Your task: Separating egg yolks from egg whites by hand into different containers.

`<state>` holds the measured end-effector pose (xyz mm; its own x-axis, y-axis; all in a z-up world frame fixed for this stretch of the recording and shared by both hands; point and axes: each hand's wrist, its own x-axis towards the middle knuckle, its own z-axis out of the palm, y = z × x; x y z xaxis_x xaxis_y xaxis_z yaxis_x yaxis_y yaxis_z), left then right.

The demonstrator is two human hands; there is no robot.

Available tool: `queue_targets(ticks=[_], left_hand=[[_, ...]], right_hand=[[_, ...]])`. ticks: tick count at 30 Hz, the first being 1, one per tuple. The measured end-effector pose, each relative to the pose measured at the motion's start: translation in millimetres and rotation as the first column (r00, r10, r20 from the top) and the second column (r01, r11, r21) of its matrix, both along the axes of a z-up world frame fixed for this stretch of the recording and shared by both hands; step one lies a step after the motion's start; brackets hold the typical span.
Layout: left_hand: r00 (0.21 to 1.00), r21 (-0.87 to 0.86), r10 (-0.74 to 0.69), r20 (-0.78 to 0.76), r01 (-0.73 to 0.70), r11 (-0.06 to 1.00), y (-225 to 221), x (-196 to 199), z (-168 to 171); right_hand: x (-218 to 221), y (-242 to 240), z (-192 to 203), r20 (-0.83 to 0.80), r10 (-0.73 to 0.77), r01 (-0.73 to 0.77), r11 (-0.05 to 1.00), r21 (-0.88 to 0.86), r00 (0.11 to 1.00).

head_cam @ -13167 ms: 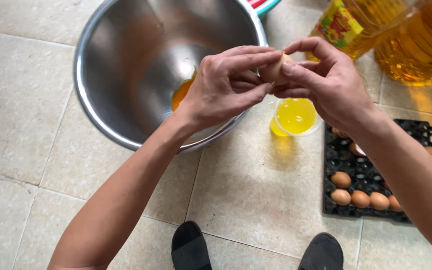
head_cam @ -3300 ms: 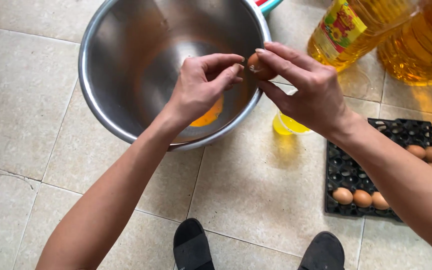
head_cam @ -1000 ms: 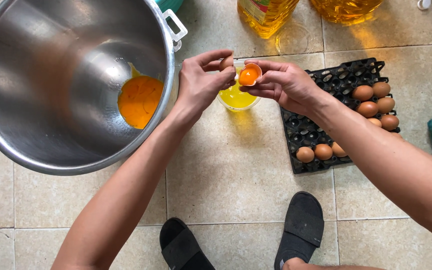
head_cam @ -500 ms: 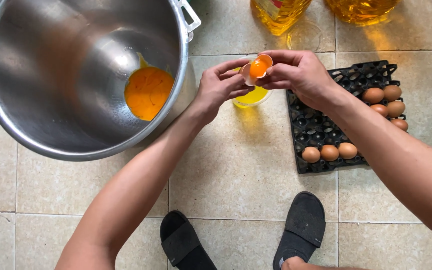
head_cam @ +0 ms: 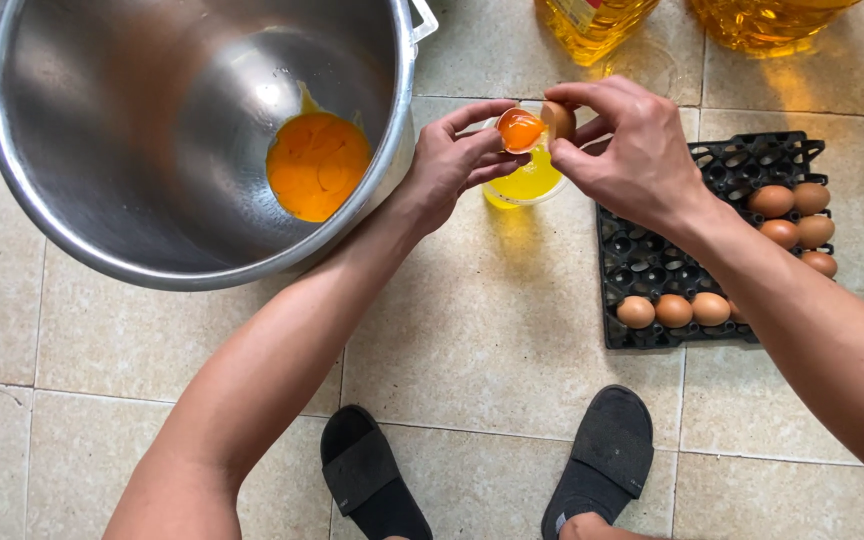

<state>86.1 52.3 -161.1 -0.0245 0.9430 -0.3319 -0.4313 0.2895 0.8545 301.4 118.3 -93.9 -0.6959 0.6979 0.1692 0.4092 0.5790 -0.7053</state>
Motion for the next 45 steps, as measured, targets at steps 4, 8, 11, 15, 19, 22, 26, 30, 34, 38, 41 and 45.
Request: queue_targets(ticks=[4,8,11,15,19,22,26,30,34,38,41,45], left_hand=[[0.999,0.017,0.006,-0.037,-0.005,1.000,0,0,0],[1.000,0.014,0.002,-0.020,-0.002,1.000,1,1,0],[1.000,0.023,-0.009,-0.008,0.009,1.000,1,0,2],[0.998,0.000,-0.013,-0.054,0.013,1.000,1,1,10],[0.999,0.014,-0.006,-0.046,0.006,1.000,1,1,12],[0.999,0.033,-0.015,-0.048,0.016,0.999,1,2,17],[0.992,0.099,-0.031,-0.125,0.043,0.994,0,1,18],[0.969,0.157,-0.008,-0.248,0.048,0.986,-1,4,26],[0.952,0.169,-0.004,-0.308,0.059,0.984,-2,6,34],[0.937,0.225,0.010,-0.350,0.073,0.972,-2,5,37],[0.928,0.217,0.016,-0.372,0.071,0.974,-4,6,45],[0.926,0.137,0.024,-0.377,0.030,0.990,-7,8,54]], right_hand=[[1,-5,5,-0.019,0.028,-0.026,0.995,0.100,0.999],[6,-5,5,-0.045,0.040,-0.031,0.983,0.178,0.998],[9,-5,6,-0.119,0.044,-0.026,0.989,0.146,0.992],[13,-3,-1,-0.181,-0.062,0.082,0.991,0.101,0.982],[14,-2,-10,-0.148,-0.114,0.132,0.984,0.119,0.982],[11,0,-23,-0.133,-0.151,0.134,0.983,-0.129,0.980],[7,2,-35,-0.203,-0.199,0.073,0.863,-0.500,0.959],[10,6,-48,-0.342,-0.214,-0.071,0.749,-0.659,0.915],[11,5,-45,-0.353,-0.255,-0.097,0.674,-0.733,0.900],[13,6,-48,-0.412,-0.286,-0.184,0.583,-0.792,0.865],[15,7,-48,-0.422,-0.323,-0.204,0.536,-0.819,0.847],[19,10,-49,-0.438,-0.358,-0.229,0.496,-0.837,0.825]])
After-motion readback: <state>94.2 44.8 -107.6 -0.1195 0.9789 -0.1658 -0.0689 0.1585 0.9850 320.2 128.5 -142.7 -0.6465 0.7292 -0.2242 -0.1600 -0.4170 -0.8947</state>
